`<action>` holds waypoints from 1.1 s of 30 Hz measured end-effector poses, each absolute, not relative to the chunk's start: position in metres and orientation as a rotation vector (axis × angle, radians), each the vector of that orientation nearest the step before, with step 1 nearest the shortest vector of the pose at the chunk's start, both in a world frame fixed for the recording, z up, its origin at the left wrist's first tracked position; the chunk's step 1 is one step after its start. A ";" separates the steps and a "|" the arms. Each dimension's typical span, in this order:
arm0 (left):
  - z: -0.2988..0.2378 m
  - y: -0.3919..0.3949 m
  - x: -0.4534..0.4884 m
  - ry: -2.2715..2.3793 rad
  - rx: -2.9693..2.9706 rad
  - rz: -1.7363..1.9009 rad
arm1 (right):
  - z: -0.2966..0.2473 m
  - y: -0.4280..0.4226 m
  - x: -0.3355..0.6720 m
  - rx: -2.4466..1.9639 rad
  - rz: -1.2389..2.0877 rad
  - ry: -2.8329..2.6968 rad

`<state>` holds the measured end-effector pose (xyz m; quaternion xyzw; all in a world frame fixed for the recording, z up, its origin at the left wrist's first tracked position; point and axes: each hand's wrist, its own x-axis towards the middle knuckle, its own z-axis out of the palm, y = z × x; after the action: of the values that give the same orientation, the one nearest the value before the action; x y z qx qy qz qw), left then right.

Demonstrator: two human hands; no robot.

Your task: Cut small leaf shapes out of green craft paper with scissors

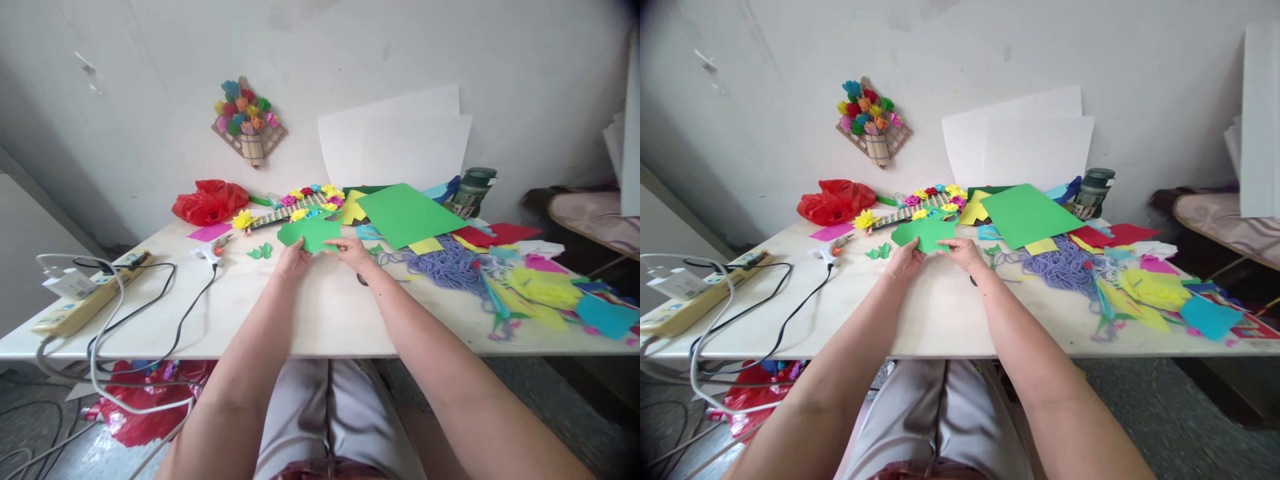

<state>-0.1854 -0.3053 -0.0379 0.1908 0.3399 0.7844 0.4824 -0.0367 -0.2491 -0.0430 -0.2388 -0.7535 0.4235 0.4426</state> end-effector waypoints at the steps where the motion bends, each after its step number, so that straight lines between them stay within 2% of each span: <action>1: -0.037 -0.306 -0.185 0.825 0.460 1.901 | -0.042 -0.249 -0.037 -0.607 1.078 -1.849; 10: -0.031 -0.322 -0.177 0.698 0.779 1.725 | -0.031 -0.252 -0.032 -0.652 1.272 -1.536; 22: -0.028 -0.323 -0.178 0.993 0.932 1.882 | -0.029 -0.250 -0.029 -0.648 1.436 -1.282; 33: -0.027 -0.324 -0.184 1.097 0.910 1.789 | -0.029 -0.248 -0.028 -0.701 1.436 -1.207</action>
<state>-0.1844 -0.3242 -0.0273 0.3620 0.4366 0.7117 0.4144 -0.0279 -0.2479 -0.0286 -0.2949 -0.5075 0.6038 0.5394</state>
